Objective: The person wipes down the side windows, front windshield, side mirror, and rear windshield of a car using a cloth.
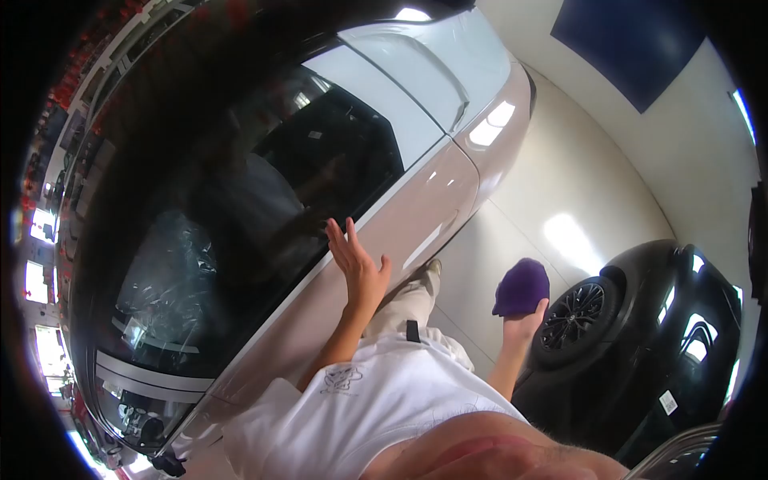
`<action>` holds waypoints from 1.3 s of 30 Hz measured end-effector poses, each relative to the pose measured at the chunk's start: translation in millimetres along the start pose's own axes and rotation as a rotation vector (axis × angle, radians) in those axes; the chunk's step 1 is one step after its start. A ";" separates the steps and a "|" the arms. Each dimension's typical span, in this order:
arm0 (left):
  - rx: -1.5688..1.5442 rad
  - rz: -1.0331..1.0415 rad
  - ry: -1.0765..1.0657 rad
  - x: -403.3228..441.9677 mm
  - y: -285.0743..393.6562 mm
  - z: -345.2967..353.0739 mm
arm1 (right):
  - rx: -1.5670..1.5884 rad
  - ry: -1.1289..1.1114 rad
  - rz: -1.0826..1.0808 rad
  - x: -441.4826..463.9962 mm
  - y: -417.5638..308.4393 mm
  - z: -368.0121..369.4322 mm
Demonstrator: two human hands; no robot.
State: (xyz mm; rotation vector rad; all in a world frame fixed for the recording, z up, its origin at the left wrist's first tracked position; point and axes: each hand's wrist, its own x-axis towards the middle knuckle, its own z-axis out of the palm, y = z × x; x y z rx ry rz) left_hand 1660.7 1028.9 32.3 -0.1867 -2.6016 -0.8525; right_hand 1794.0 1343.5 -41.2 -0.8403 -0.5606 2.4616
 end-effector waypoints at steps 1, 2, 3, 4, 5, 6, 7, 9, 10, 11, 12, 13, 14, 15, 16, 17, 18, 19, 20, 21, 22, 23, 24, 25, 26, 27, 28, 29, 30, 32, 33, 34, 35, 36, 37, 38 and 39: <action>-0.003 -0.009 -0.009 1.2 1.9 8.4 | -0.010 0.009 0.001 4.2 -0.6 3.3; 0.057 -0.059 -0.019 6.5 5.7 20.6 | -0.007 -0.029 -0.007 12.9 0.0 10.8; 0.111 -0.093 -0.026 15.8 8.3 34.2 | 0.006 -0.070 -0.029 23.1 -0.1 19.0; 0.082 -0.092 -0.061 17.9 4.0 44.5 | 0.009 -0.086 -0.035 27.6 -2.8 24.5; 0.123 -0.096 -0.053 21.4 4.0 52.9 | 0.012 -0.105 -0.033 33.5 -3.1 32.7; 0.179 -0.122 -0.032 24.2 2.7 65.3 | 0.002 -0.123 -0.019 38.7 -6.3 46.1; 0.239 -0.155 -0.013 25.4 0.9 77.5 | -0.012 -0.139 0.001 43.5 -11.3 62.4; 0.361 -0.171 0.011 31.0 -2.8 96.0 | -0.049 -0.078 0.010 67.8 -21.8 91.9; 0.415 -0.192 0.012 30.9 -4.7 100.5 | -0.088 -0.023 0.013 80.5 -25.8 107.3; 0.466 -0.211 0.015 29.8 -7.6 105.0 | -0.144 -0.019 -0.032 93.3 -27.3 126.3; 0.544 -0.200 0.040 29.1 -13.9 112.9 | -0.190 -0.011 -0.057 112.4 -28.4 142.5; 0.624 -0.202 0.058 29.2 -13.7 116.3 | -0.231 0.000 -0.084 130.6 -29.7 155.2; 0.623 -0.194 0.101 29.9 -13.9 118.8 | -0.307 -0.056 -0.110 148.8 -30.9 168.8; 0.619 -0.182 0.146 31.6 -14.5 121.8 | -0.382 -0.111 -0.140 169.1 -30.0 184.9; 0.642 -0.206 0.151 27.9 -20.6 130.1 | -0.456 -0.124 -0.183 191.5 -24.4 204.2; 0.708 -0.235 0.158 31.1 -17.8 132.0 | -0.541 -0.136 -0.225 213.8 -20.3 224.8; 0.735 -0.271 0.140 37.3 -19.8 137.9 | -0.645 -0.139 -0.291 236.8 -7.9 252.6; 0.761 -0.315 0.128 35.5 -18.7 138.2 | -0.752 -0.153 -0.357 245.6 3.0 282.6; 0.714 -0.318 0.155 31.0 -16.9 137.4 | -0.751 -0.221 -0.349 243.6 7.4 309.2; 0.713 -0.374 0.218 34.7 -12.9 142.0 | -0.743 -0.296 -0.350 244.4 13.0 339.0; 0.701 -0.355 0.325 39.5 -11.7 149.0 | -0.756 -0.392 -0.340 252.6 21.5 357.2; 0.694 -0.325 0.434 45.1 -16.0 154.2 | -0.811 -0.417 -0.275 242.7 30.4 377.6; 0.691 -0.308 0.515 45.2 -23.7 159.0 | -0.869 -0.445 -0.210 232.7 39.1 398.2; 0.697 -0.305 0.510 45.2 -23.5 160.8 | -0.908 -0.568 -0.235 212.8 50.4 410.4; 0.675 -0.303 0.514 45.1 -21.9 159.1 | -0.937 -0.691 -0.262 192.6 61.5 422.8; 0.658 -0.298 0.519 44.2 -21.2 154.3 | -0.967 -0.906 -0.470 184.9 69.1 425.6; 0.610 -0.276 0.510 40.8 -21.4 152.2 | -0.948 -1.109 -0.686 177.0 76.6 428.3; 0.630 -0.271 0.514 38.4 -22.5 150.8 | -1.014 -1.242 -0.937 174.2 80.4 431.9; 0.617 -0.275 0.482 35.1 -25.2 149.4 | -1.035 -1.253 -1.004 173.0 87.6 430.8; 0.589 -0.252 0.474 30.7 -28.4 148.3 | -1.076 -1.231 -1.158 185.1 102.8 424.8; 0.571 -0.228 0.481 31.3 -28.9 146.0 | -1.070 -1.235 -1.172 201.5 106.7 425.2; 0.551 -0.253 0.491 34.0 -26.3 147.9 | -1.106 -1.232 -1.370 219.0 107.7 426.3; 0.535 -0.282 0.497 34.8 -21.3 147.8 | -1.135 -1.224 -1.563 230.1 103.0 430.7; 0.542 -0.312 0.481 34.6 -19.6 147.6 | -1.177 -1.232 -1.552 240.5 95.3 435.4; 0.559 -0.317 0.487 35.8 -15.9 149.9 | -1.143 -1.330 -1.341 251.1 84.9 438.8; 0.474 -0.404 0.480 38.4 -8.7 152.1 | -1.077 -1.331 -1.285 268.3 76.3 445.7; 0.391 -0.491 0.475 39.5 -1.2 153.0 | -1.011 -1.334 -1.224 287.9 70.9 452.5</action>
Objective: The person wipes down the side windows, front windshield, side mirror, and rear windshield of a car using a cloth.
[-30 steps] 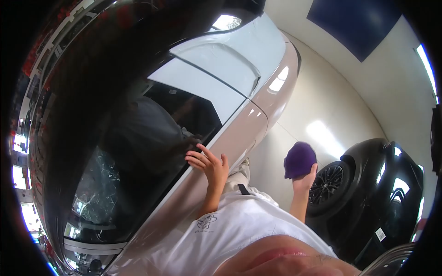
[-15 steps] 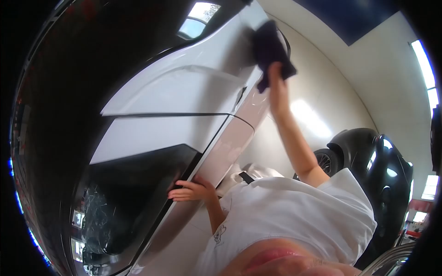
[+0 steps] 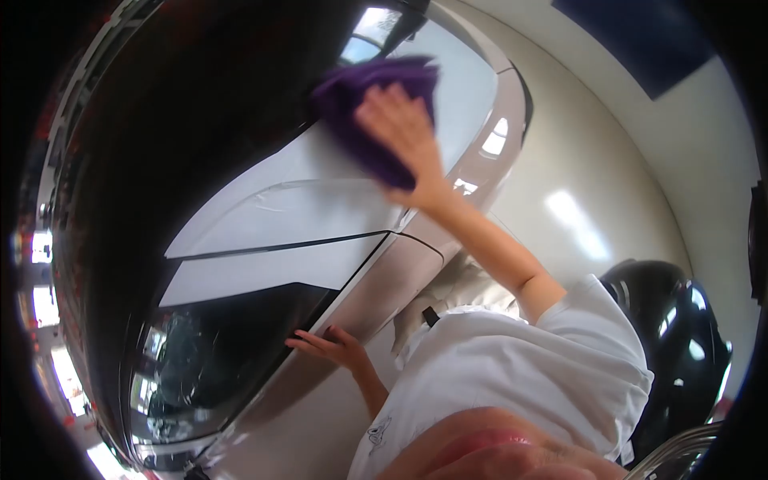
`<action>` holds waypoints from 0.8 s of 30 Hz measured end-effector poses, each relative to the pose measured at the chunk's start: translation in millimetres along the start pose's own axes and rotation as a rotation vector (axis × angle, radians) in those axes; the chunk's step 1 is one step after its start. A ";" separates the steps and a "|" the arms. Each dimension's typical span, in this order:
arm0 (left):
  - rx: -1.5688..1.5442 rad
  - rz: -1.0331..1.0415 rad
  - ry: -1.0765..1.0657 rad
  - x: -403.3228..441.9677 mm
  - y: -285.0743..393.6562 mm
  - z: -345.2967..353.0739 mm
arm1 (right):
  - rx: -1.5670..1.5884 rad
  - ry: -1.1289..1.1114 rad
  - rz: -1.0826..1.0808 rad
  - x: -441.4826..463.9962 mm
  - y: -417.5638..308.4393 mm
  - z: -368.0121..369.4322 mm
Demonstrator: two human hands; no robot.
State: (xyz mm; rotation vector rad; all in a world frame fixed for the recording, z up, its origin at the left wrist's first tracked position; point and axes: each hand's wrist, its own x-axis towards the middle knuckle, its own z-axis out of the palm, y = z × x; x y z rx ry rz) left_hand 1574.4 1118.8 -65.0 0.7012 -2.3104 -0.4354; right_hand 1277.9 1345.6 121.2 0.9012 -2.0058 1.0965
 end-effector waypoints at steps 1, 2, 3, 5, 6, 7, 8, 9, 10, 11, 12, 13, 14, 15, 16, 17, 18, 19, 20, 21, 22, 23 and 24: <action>0.005 -0.004 0.002 0.2 14.6 -3.9 | 0.027 0.077 0.035 2.8 21.0 -6.7; -0.022 -0.078 -0.014 -4.6 28.0 -4.7 | 0.053 0.149 0.075 2.7 46.0 -12.8; -0.050 -0.084 0.011 -12.1 33.6 -2.1 | 0.078 0.199 0.101 2.3 69.9 -21.8; -0.074 -0.148 0.041 -32.1 41.3 18.4 | 0.127 0.285 0.236 -6.6 126.9 -35.3; -0.069 -0.208 0.047 -42.9 49.4 29.8 | 0.150 0.319 0.348 -19.7 159.4 -40.8; 0.018 -0.208 0.033 -53.0 62.5 39.6 | 0.347 0.305 0.650 -53.3 206.1 -44.5; 0.067 -0.179 -0.004 -62.6 74.3 49.7 | 0.454 0.276 0.795 -76.0 233.2 -59.0; 0.045 -0.147 -0.004 -62.1 99.0 58.0 | 0.552 0.253 0.945 -98.2 260.1 -73.5; 0.020 -0.111 -0.004 -58.0 127.0 68.0 | 0.686 0.321 1.028 -118.0 263.5 -95.8; 0.030 -0.124 0.009 -54.9 156.1 75.7 | 0.820 0.389 1.114 -140.7 261.5 -119.3; -0.042 -0.090 -0.046 -50.1 186.7 82.9 | 0.953 0.463 1.199 -162.6 259.5 -141.9; -0.115 -0.058 -0.104 -45.8 212.8 94.9 | 1.048 0.509 1.191 -188.4 259.9 -159.8; -0.113 -0.073 -0.089 -43.6 235.8 108.8 | 1.100 0.592 1.243 -218.1 265.8 -178.1; -0.191 -0.062 -0.115 -41.9 258.9 123.8 | 1.132 0.655 1.338 -235.9 261.0 -199.9; -0.266 -0.048 -0.145 -39.2 278.7 135.3 | 1.163 0.676 1.395 -264.9 264.1 -218.4; -0.256 -0.057 -0.137 -32.7 297.9 145.9 | 1.115 0.714 1.464 -271.0 248.6 -237.8; -0.273 -0.028 -0.197 -26.3 317.1 156.0 | 1.150 0.700 1.457 -298.7 252.9 -255.3; -0.291 0.001 -0.258 -21.7 330.4 164.8 | 1.098 0.716 1.484 -323.5 252.2 -270.5; -0.287 -0.007 -0.255 -25.3 337.2 165.6 | 1.049 0.759 1.574 -343.1 237.9 -289.1; -0.190 -0.017 -0.260 -24.6 348.3 176.5 | 1.018 0.738 1.563 -350.4 228.2 -304.8; -0.099 -0.026 -0.259 -22.8 360.5 189.3 | 0.921 0.741 1.572 -361.2 225.1 -318.2; -0.038 0.029 -0.244 -21.0 356.1 204.5 | 0.863 0.780 1.587 -377.6 226.4 -329.4; -0.037 0.022 -0.246 -23.6 353.1 215.2 | 0.804 0.819 1.604 -392.7 230.3 -338.5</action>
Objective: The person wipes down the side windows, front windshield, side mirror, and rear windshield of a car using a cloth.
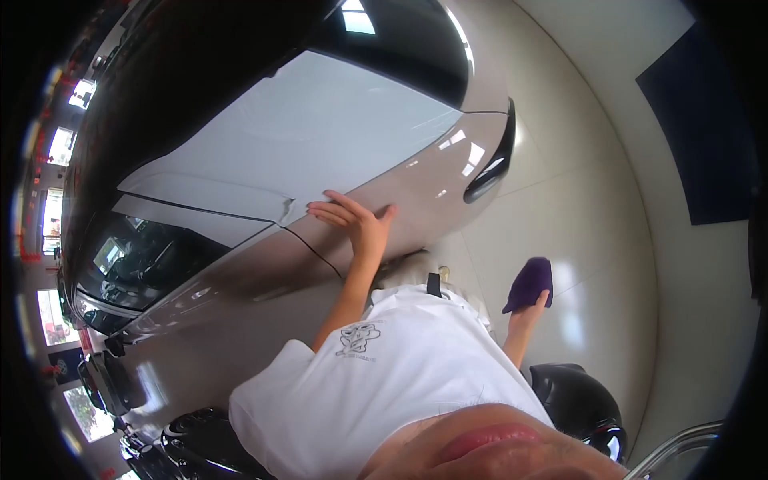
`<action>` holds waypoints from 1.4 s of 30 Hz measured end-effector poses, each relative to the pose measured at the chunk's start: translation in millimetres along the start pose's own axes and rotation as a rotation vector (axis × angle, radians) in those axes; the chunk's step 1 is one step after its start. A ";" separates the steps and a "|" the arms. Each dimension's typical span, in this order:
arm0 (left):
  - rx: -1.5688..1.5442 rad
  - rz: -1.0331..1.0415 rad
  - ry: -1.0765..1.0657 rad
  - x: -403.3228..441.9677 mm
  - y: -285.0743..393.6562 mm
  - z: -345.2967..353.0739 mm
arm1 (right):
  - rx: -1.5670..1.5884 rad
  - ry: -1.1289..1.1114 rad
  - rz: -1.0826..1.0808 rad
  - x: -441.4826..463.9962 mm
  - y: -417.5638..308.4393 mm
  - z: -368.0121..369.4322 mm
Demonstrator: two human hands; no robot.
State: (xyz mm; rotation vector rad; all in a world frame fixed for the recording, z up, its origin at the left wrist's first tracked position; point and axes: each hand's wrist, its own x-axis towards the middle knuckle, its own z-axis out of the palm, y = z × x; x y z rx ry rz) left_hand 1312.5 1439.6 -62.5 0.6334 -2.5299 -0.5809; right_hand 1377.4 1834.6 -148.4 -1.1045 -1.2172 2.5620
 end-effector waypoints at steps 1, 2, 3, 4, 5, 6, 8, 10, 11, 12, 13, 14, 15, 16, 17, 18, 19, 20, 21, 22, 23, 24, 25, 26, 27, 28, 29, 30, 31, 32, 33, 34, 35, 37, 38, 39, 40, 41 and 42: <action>0.043 -0.042 0.016 2.7 2.8 5.2 | -0.004 0.000 0.001 3.1 -5.6 -6.9; 0.083 -0.079 0.040 9.0 4.4 10.0 | -0.029 0.019 -0.037 10.5 -7.9 -8.6; 0.164 -0.051 0.039 9.5 2.5 9.5 | -0.053 0.038 -0.076 19.8 -9.7 -8.1; 0.163 -0.051 0.051 10.2 3.8 11.1 | -0.049 0.026 -0.079 29.5 -15.3 7.4; 0.194 -0.054 0.043 9.3 4.3 10.9 | -0.121 -0.023 -0.079 39.7 -19.4 24.9; 0.229 -0.062 0.034 9.0 2.8 11.8 | -0.196 -0.075 -0.076 48.0 -22.8 49.5; 0.231 -0.075 0.040 6.0 -2.0 13.9 | -0.332 -0.242 -0.136 66.1 -21.4 110.8; 0.198 -0.112 0.026 6.1 -0.9 16.7 | -0.486 -0.303 -0.078 90.0 -12.4 170.9; 0.202 -0.098 0.059 5.7 -2.0 18.5 | -0.648 -0.578 -0.137 109.7 2.0 195.5; 0.197 -0.101 0.069 5.8 -1.7 18.8 | -0.813 -0.849 -0.191 122.3 14.8 221.4; 0.182 -0.129 0.041 6.8 -0.3 17.6 | -0.803 -0.864 -0.208 88.4 -7.5 276.2; 0.170 -0.160 0.013 6.2 0.1 16.2 | -1.054 -0.830 -0.032 56.9 -34.8 324.5; 0.125 -0.201 -0.011 5.2 -1.1 15.9 | -0.973 -0.990 -0.194 40.3 -34.4 354.5; 0.128 -0.206 -0.004 4.8 -0.7 17.5 | -0.865 -1.151 -0.359 23.6 -34.0 384.6; 0.145 -0.232 -0.006 4.7 -1.3 19.4 | -0.743 -1.300 -0.508 7.0 -33.7 414.8; 0.162 -0.258 -0.009 5.7 -1.9 19.9 | -0.678 -1.488 -0.795 -4.4 -35.7 440.5; 0.115 -0.182 0.059 7.2 -1.9 20.2 | -0.657 -1.590 -0.874 -15.3 -36.8 458.4; 0.112 -0.192 0.061 5.9 -2.1 20.0 | -0.639 -1.697 -0.953 -24.6 -39.2 474.8; 0.105 -0.256 0.004 3.6 -2.4 19.0 | -0.694 -1.737 -1.010 -39.8 -46.9 490.1; 0.099 -0.323 -0.053 4.4 0.7 19.4 | -0.748 -1.782 -1.065 -51.2 -49.5 502.7; 0.070 -0.376 -0.026 11.5 12.7 15.0 | -0.768 -1.782 -1.190 -53.4 -40.9 514.8; 0.067 -0.400 -0.023 10.6 12.6 18.7 | -0.782 -1.781 -1.315 -53.1 -36.8 524.5; 0.028 -0.421 -0.038 7.9 8.1 19.9 | -0.974 -1.728 -1.589 -47.8 -40.5 531.0; -0.015 -0.442 -0.052 9.8 7.6 22.0 | -0.855 -1.692 -1.691 -41.7 -32.6 538.8; -0.047 -0.552 -0.091 9.3 12.2 21.4 | -0.809 -1.769 -1.619 -32.8 -34.1 542.3; -0.050 -0.571 -0.081 10.6 13.2 25.0 | -0.759 -1.839 -1.543 -22.4 -39.4 546.0; -0.018 -0.579 -0.074 10.9 12.8 25.2 | -0.764 -1.848 -1.485 -11.2 -44.8 555.2; 0.020 -0.589 -0.068 8.2 14.6 21.6 | -0.765 -1.855 -1.423 0.2 -49.8 566.3; 0.032 -0.601 -0.053 8.2 16.5 19.9 | -0.681 -1.749 -1.401 13.8 -47.6 577.4; 0.041 -0.622 -0.060 10.5 18.1 18.9 | -0.641 -1.679 -1.332 24.7 -56.3 592.6; 0.047 -0.643 -0.066 12.1 19.8 18.4 | -0.639 -1.612 -1.268 40.1 -59.3 610.4; 0.054 -0.649 -0.042 11.6 18.4 19.4 | -0.624 -1.535 -1.231 60.3 -55.5 631.0; 0.080 -0.609 -0.050 8.4 14.7 21.8 | -0.591 -1.468 -1.242 87.9 -46.4 658.0; 0.040 -0.587 -0.061 1.0 3.3 28.5 | -0.747 -1.296 -1.133 134.1 -26.9 717.3; -0.025 -0.610 -0.064 1.0 1.6 29.7 | -0.837 -1.255 -1.110 157.2 -18.3 750.0; -0.030 -0.642 -0.061 9.3 12.3 22.6 | -0.852 -1.240 -1.232 176.7 -5.1 780.2; -0.003 -0.607 -0.032 10.2 12.8 20.2 | -0.861 -1.253 -1.378 171.0 -5.9 784.5; 0.030 -0.611 -0.018 17.1 22.9 16.7 | -0.860 -1.255 -1.529 164.7 -7.2 788.6; 0.062 -0.614 0.000 23.8 36.2 12.1 | -0.750 -1.220 -1.554 138.4 -11.0 777.6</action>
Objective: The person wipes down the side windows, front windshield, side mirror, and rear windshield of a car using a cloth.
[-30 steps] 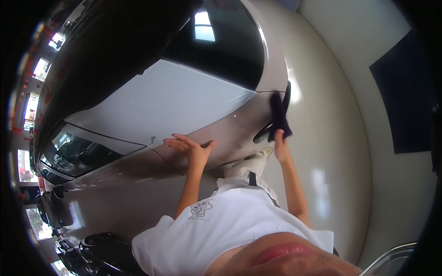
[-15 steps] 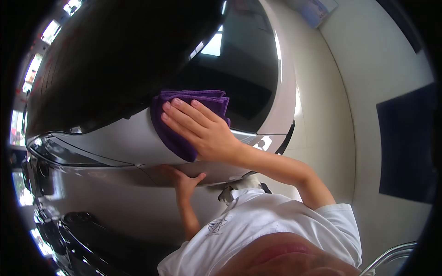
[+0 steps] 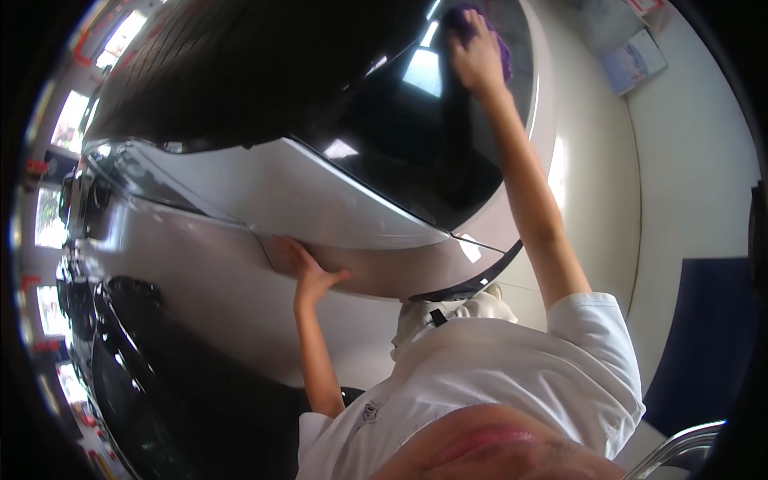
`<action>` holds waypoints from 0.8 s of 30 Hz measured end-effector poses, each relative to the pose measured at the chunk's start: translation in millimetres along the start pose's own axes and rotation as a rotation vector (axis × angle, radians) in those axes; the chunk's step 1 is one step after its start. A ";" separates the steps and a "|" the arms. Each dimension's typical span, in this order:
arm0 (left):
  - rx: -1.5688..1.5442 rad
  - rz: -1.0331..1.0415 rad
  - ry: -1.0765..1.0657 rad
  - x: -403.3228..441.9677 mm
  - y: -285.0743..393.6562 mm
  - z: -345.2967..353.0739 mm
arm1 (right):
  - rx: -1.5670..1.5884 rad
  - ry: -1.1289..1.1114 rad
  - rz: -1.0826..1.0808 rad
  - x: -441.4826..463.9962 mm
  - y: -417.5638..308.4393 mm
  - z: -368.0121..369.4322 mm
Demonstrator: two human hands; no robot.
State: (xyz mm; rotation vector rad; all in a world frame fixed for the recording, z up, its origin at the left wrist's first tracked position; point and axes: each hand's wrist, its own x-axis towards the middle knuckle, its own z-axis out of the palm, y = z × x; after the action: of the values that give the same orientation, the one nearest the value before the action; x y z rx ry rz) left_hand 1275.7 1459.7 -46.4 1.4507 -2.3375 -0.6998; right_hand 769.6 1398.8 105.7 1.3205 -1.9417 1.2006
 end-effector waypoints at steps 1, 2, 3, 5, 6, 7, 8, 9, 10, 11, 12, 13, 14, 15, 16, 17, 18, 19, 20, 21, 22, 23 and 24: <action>0.002 -0.026 0.017 -3.7 17.9 -6.0 | 0.141 -0.018 -0.043 -8.0 -31.6 -14.4; -0.049 -0.033 0.059 -7.6 38.2 -12.5 | 0.284 -0.035 -0.087 -23.2 -66.0 -36.2; -0.097 -0.039 0.100 -13.8 50.8 -14.3 | 0.350 -0.133 -0.152 -40.7 -98.6 -56.5; -0.058 -0.069 0.154 -26.4 66.5 -9.4 | 0.508 -0.319 -0.358 -76.3 -144.6 -77.8; -0.032 -0.081 0.195 -33.2 73.8 -3.6 | 0.613 -0.423 -0.475 -94.5 -160.8 -83.2; -0.132 -0.071 0.273 -41.1 86.1 15.2 | 0.649 -0.479 -0.566 -115.5 -170.5 -83.7; -0.229 -0.061 0.351 -48.2 100.2 38.1 | 0.685 -0.536 -0.656 -129.7 -173.1 -80.4; -0.294 -0.050 0.428 -52.0 124.0 60.3 | 0.700 -0.561 -0.660 -126.5 -164.9 -76.9; -0.283 -0.068 0.450 -56.7 158.6 82.6 | 0.713 -0.585 -0.663 -117.8 -150.2 -77.3; -0.321 -0.086 0.514 -59.8 194.4 105.6 | 0.668 -0.579 -0.677 -103.4 -131.5 -83.9; -0.360 -0.103 0.575 -60.4 221.6 122.4 | 0.667 -0.547 -0.665 -89.3 -115.7 -82.7; -0.327 -0.158 0.583 -60.0 245.8 137.4 | 0.722 -0.509 -0.601 -72.6 -98.1 -77.9; -0.294 -0.214 0.590 -60.8 267.3 148.6 | 0.775 -0.473 -0.536 -53.0 -74.9 -71.8; -0.317 -0.263 0.594 -61.4 276.9 150.4 | 0.734 -0.379 -0.512 -31.8 -54.2 -61.3; -0.316 -0.278 0.609 -61.8 278.2 152.4 | 0.691 -0.289 -0.488 -10.4 -31.6 -49.1; -0.306 -0.252 0.602 -62.9 272.4 154.2 | 0.639 -0.250 -0.440 11.3 -8.2 -33.8; -0.297 -0.222 0.598 -62.0 266.6 155.7 | 0.586 -0.206 -0.395 35.3 15.6 -17.2; -0.271 -0.267 0.581 -60.6 259.4 152.2 | 0.600 -0.229 -0.347 57.2 36.7 3.3; -0.269 -0.279 0.594 -59.2 261.9 153.9 | 0.614 -0.247 -0.291 77.5 60.9 18.1; -0.232 -0.317 0.567 -57.9 262.8 152.5 | 0.570 -0.302 -0.260 98.4 80.8 30.0; -0.191 -0.353 0.538 -57.2 260.1 149.0 | 0.527 -0.354 -0.225 112.8 90.2 41.1; -0.176 -0.391 0.514 -56.3 258.9 148.9 | 0.502 -0.354 -0.197 117.4 89.8 48.9; -0.178 -0.386 0.510 -56.8 259.8 147.0 | 0.474 -0.361 -0.166 115.0 85.2 51.3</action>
State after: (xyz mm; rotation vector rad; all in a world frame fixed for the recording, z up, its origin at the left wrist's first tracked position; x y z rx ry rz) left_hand 1034.0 1642.9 -26.5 1.7650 -1.5974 -0.5290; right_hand 649.0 1312.0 137.8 2.0200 -1.7865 1.4754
